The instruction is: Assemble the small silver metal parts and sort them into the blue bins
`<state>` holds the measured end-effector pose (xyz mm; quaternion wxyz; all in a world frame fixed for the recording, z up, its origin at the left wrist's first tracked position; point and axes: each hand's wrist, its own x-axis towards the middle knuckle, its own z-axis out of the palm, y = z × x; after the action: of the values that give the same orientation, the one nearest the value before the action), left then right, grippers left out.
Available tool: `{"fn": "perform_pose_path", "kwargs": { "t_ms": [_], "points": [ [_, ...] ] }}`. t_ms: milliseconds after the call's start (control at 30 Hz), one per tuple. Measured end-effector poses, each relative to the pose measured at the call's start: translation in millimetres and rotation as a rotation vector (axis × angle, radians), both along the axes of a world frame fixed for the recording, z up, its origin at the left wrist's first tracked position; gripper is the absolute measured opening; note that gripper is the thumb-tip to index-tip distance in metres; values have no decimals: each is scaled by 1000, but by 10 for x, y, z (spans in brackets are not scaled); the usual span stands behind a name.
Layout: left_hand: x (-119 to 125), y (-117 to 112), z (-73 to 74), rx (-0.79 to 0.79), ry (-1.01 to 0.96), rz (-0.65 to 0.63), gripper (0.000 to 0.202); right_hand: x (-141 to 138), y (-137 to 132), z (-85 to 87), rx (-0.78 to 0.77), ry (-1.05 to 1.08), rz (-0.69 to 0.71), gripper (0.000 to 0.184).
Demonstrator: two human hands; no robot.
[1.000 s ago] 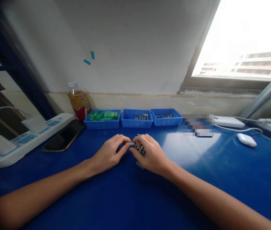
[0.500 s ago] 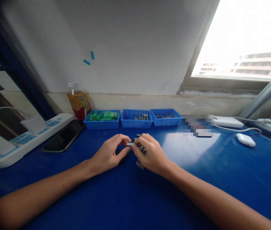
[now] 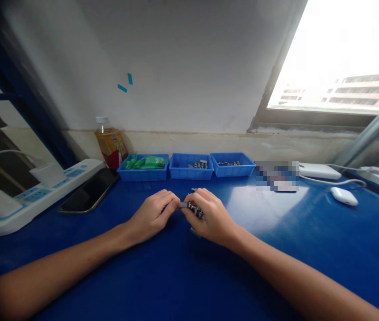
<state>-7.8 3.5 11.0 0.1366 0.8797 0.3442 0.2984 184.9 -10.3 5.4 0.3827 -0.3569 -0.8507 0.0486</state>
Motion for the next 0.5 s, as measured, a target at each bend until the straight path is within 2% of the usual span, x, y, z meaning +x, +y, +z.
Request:
{"fn": "perform_pose_path", "kwargs": {
  "t_ms": [133, 500],
  "points": [
    [-5, -13, -16, -27, -83, 10, 19, -2, -2, 9, -1, 13, -3, 8],
    [-17, 24, -66, 66, -143, -74, 12, 39, 7, 26, -130, 73, 69, 11]
  ]
}}
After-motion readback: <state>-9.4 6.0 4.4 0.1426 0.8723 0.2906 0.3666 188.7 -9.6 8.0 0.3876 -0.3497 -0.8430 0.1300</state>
